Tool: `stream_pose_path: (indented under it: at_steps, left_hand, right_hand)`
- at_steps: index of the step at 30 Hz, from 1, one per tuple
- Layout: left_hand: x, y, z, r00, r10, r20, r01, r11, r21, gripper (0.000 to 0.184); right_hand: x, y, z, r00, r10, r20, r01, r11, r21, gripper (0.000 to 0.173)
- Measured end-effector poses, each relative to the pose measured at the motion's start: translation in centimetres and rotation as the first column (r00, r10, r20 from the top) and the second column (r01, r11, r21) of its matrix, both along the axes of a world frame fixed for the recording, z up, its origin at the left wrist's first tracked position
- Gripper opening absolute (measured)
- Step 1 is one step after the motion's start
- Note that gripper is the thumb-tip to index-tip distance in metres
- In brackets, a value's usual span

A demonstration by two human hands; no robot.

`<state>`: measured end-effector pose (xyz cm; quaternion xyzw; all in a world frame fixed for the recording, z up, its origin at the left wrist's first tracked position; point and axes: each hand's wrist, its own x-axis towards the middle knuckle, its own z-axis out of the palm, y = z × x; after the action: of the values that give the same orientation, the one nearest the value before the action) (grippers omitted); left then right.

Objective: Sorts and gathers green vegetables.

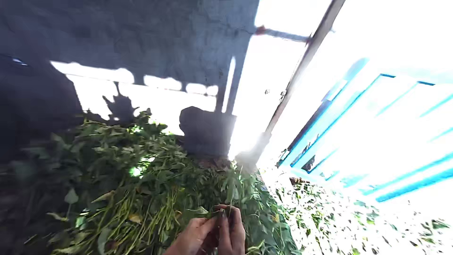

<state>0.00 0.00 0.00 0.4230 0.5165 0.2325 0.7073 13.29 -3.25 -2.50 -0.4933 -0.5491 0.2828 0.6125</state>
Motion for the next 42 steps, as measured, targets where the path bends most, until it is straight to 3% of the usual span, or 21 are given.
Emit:
stream_pose_path:
  at_steps: [3,6,9,11,13,14,15,17,19,22,25,26,28,32,35,36,38,40,42]
  left_hand:
    - [0.2,-0.4,0.2,0.956,-0.244,-0.161,0.261,0.961,0.088,0.048]
    - [-0.5,-0.1,0.2,0.929,-0.319,-0.189,0.354,0.916,0.19,0.039]
    - [-1.3,1.3,0.2,0.913,-0.266,-0.309,0.347,0.905,0.245,0.035]
    - [-1.8,2.0,0.4,0.921,-0.207,-0.33,0.299,0.919,0.257,0.034]
    - [-2.2,2.4,0.9,0.946,-0.136,-0.296,0.218,0.938,0.268,0.031]
    - [-2.2,2.5,1.2,0.957,-0.095,-0.276,0.175,0.943,0.284,0.028]
    - [-2.2,2.6,1.3,0.965,-0.057,-0.256,0.136,0.944,0.301,0.027]
    - [-2.3,2.9,1.4,0.974,0.003,-0.226,0.076,0.937,0.34,0.025]
    - [-2.3,3.3,1.6,0.979,0.06,-0.197,0.018,0.927,0.374,0.023]
    - [-1.9,3.8,2.3,0.981,0.131,-0.14,-0.068,0.921,0.383,0.019]
    - [-1.9,4.2,2.7,0.98,0.168,-0.102,-0.118,0.918,0.378,0.021]
    - [-1.9,4.2,2.7,0.981,0.171,-0.095,-0.122,0.914,0.387,0.02]
    - [-2.1,4.0,2.5,0.981,0.166,-0.098,-0.112,0.902,0.417,0.022]
    - [-2.5,3.9,2.4,0.983,0.157,-0.096,-0.094,0.875,0.474,0.023]
    - [-2.7,4.1,2.5,0.98,0.178,-0.089,-0.117,0.876,0.469,0.022]
    - [-2.7,4.2,2.5,0.98,0.179,-0.092,-0.116,0.876,0.468,0.022]
    - [-2.6,4.3,2.4,0.981,0.172,-0.094,-0.107,0.874,0.474,0.022]
    - [-2.5,4.3,2.3,0.982,0.161,-0.098,-0.097,0.877,0.47,0.022]
    - [-2.3,4.2,2.3,0.983,0.154,-0.103,-0.09,0.883,0.461,0.022]
  right_hand:
    - [0.5,-0.2,0.3,0.988,-0.139,-0.067,0.137,0.99,-0.024,0.025]
    - [2.9,0.5,-1.1,0.888,-0.353,0.295,0.33,0.935,0.128,0.026]
    - [7.2,1.1,-2.5,0.634,-0.408,0.657,0.326,0.911,0.251,0.025]
    - [12.1,2.0,-3.6,0.447,-0.393,0.804,0.247,0.918,0.312,0.021]
    - [18.5,3.4,-4.2,0.195,-0.336,0.921,0.21,0.932,0.296,0.026]
    - [21.8,4.1,-4.3,0.074,-0.26,0.963,0.299,0.927,0.227,0.037]
    - [24.4,4.6,-4.3,0.032,-0.124,0.992,0.46,0.883,0.096,0.053]
    - [27.6,5.6,-3.1,0.146,0.047,0.988,0.695,0.706,-0.136,0.063]
    - [27.5,6.2,-2.7,0.234,0.117,0.965,0.741,0.622,-0.255,0.057]
    - [23.2,6.6,-5.6,0.395,0.315,0.863,0.594,0.629,-0.502,0.041]
    - [16.8,6.8,-12.3,0.593,0.474,0.651,0.314,0.609,-0.729,0.034]
    - [14.7,6.5,-14.5,0.613,0.528,0.588,0.261,0.568,-0.781,0.033]
    - [11.0,5.7,-17.8,0.602,0.592,0.535,0.301,0.453,-0.839,0.035]
    - [8.3,4.8,-22.7,0.551,0.501,0.668,0.537,0.4,-0.743,0.041]
    - [8.4,4.9,-23.3,0.539,0.499,0.679,0.572,0.375,-0.73,0.041]
    - [8.7,5.2,-22.9,0.577,0.503,0.644,0.543,0.353,-0.762,0.041]
    - [9.8,6.4,-21.0,0.753,0.415,0.511,0.41,0.311,-0.857,0.041]
    - [11.0,7.3,-17.6,0.955,0.138,0.264,0.193,0.388,-0.901,0.033]
    - [11.6,6.8,-11.8,0.996,-0.083,-0.023,0.023,0.52,-0.854,0.026]
